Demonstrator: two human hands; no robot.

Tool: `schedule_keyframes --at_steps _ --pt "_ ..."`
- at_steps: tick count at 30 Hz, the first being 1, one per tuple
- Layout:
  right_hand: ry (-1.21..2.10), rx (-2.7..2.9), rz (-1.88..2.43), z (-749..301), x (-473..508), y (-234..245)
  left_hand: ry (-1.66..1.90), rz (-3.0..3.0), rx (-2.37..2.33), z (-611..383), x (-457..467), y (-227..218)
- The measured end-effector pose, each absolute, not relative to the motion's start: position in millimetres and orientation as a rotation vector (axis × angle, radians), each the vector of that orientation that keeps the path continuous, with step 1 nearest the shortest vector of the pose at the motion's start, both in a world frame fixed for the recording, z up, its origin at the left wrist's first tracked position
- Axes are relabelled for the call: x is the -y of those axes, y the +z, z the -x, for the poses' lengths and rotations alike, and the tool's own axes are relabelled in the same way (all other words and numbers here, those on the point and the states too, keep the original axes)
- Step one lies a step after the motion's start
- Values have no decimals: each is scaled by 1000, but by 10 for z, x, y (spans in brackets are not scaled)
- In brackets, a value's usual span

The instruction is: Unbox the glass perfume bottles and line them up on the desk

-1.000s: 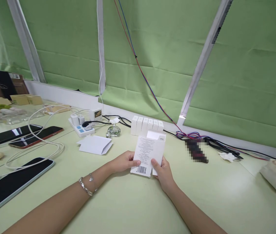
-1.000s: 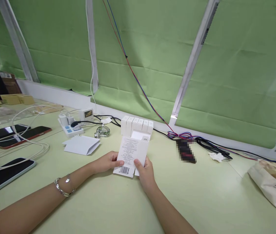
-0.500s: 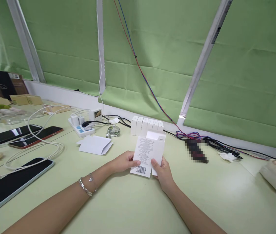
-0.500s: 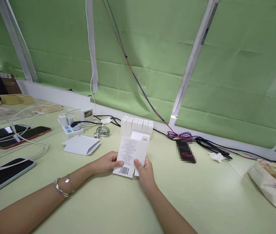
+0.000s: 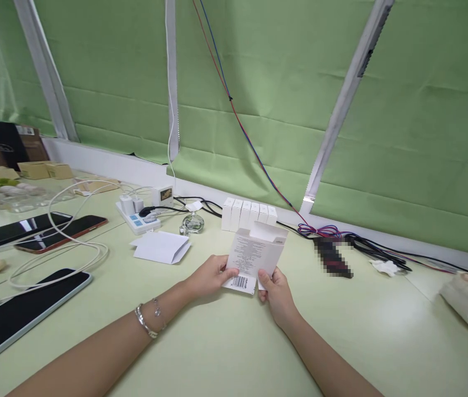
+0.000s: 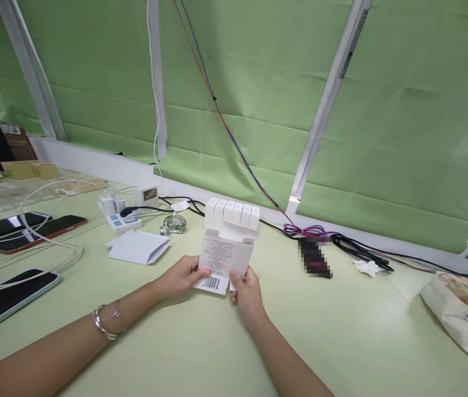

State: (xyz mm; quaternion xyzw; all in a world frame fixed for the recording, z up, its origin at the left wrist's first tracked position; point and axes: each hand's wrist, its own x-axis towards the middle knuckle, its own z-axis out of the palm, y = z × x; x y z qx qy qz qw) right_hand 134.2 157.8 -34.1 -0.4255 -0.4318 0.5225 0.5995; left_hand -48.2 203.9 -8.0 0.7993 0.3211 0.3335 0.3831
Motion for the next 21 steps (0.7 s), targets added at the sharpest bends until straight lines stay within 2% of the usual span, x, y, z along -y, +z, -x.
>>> schedule_keyframes --at_steps 21 --pt "1239 1031 909 -1371 -1618 -408 723 -1780 -750 457 -2011 -104"
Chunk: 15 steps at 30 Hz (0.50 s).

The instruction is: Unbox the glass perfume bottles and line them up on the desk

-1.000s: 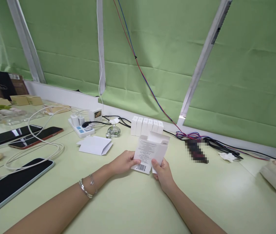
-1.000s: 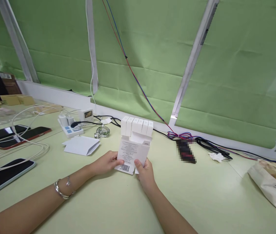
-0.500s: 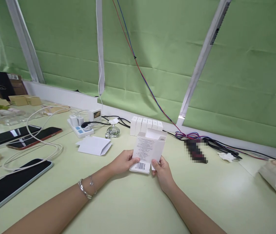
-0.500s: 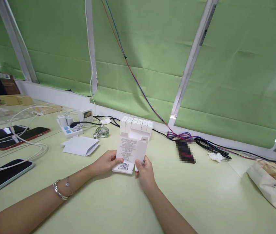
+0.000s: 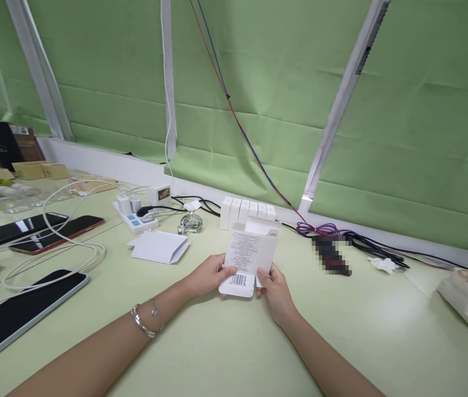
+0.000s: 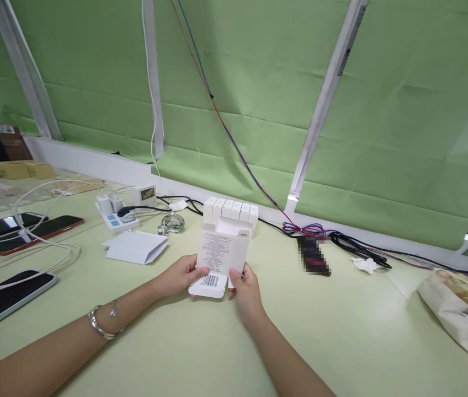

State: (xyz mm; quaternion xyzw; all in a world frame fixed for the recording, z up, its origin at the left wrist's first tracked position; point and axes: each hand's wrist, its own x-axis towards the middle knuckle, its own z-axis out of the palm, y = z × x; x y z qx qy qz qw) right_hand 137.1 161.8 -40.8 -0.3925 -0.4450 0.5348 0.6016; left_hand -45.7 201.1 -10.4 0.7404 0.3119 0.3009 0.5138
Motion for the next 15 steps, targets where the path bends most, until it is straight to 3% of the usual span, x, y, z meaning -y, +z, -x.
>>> schedule_keyframes --at_steps 11,15 --pt "1275 1077 925 -1381 -1621 -385 756 -1795 -745 455 -2018 -128" --pt "1000 1165 995 -1389 -1586 -375 969 -1910 -809 473 -2076 -107"
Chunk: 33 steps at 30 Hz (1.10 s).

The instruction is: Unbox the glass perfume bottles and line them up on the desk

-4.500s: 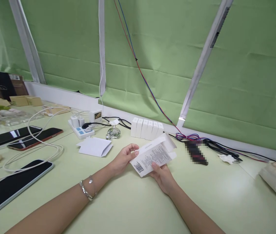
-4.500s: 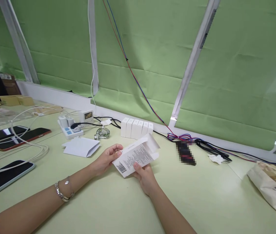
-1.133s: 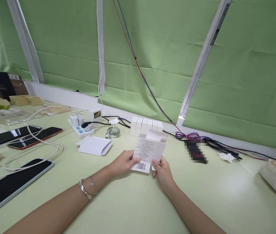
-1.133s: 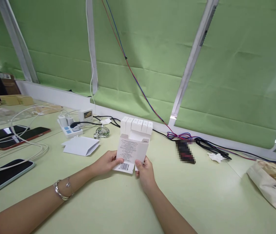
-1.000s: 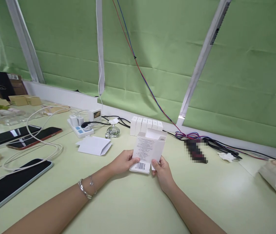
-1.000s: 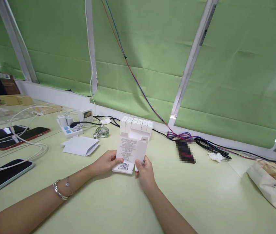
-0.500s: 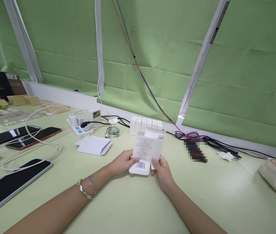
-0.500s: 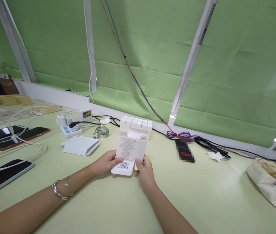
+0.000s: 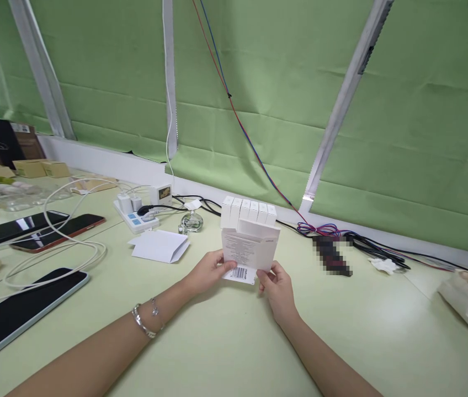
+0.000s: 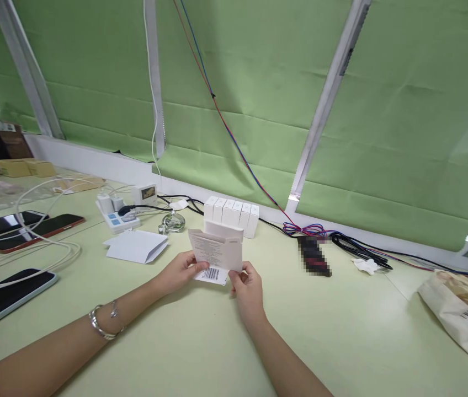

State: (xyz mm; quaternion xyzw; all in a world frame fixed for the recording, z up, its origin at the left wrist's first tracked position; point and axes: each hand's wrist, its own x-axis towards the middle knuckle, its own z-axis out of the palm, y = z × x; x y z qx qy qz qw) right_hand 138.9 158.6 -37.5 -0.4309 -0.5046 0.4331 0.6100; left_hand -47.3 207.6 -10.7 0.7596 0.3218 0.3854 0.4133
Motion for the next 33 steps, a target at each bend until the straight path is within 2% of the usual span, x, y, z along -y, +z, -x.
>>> schedule_keyframes --at_steps 4,9,15,19,24,28,31,33 --pt "629 1332 922 -1378 -1531 -386 1109 -2013 -783 531 -2162 -100" --pt "603 1421 931 -1357 -1506 -379 1178 -1986 -790 563 -2178 -102" --pt "494 1499 1026 -1377 -1486 -363 1048 -2047 -674 562 -2125 -84" --pt "613 1577 922 -1411 -1483 -386 785 -2387 -613 603 -2103 -64" --pt "771 1494 944 -1406 -1458 -368 664 -2697 -651 643 -2088 -41" --pt "837 1270 1104 -1396 -1459 -349 814 -2892 -1091 760 -2198 20" --pt "922 1083 1170 -1403 -1489 -351 912 -2678 -1771 1016 -2349 95" --pt "952 1012 1174 -1410 -1513 -361 815 -2456 -2125 1247 -2435 119"
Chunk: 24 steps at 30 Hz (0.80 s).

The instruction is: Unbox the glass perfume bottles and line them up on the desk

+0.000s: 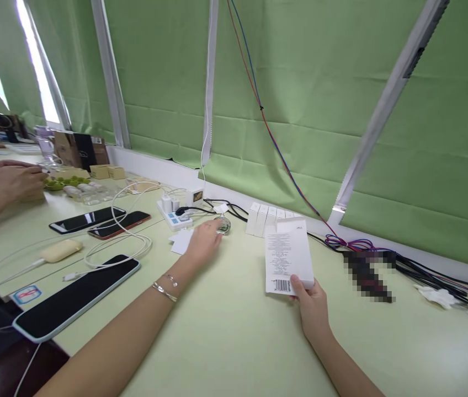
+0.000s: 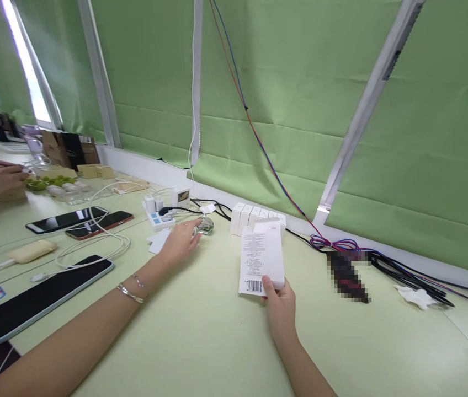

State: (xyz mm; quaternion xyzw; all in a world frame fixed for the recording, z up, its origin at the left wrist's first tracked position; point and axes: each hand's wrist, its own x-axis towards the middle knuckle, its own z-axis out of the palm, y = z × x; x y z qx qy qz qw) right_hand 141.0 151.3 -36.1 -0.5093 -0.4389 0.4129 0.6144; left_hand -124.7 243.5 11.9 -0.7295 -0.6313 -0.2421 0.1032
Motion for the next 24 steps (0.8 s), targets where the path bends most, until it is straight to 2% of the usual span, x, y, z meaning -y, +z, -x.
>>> schedule_keyframes --at_steps 8,14,24 --pt "1016 940 1135 -1428 -1569 -439 -321 2097 2329 1747 -2418 -146" --pt "1037 960 1134 -1436 -1569 -431 -163 2130 2373 1721 -2325 -158" --pt "1036 997 1120 -1438 -1578 -442 -103 2166 2361 1708 -2159 -141"
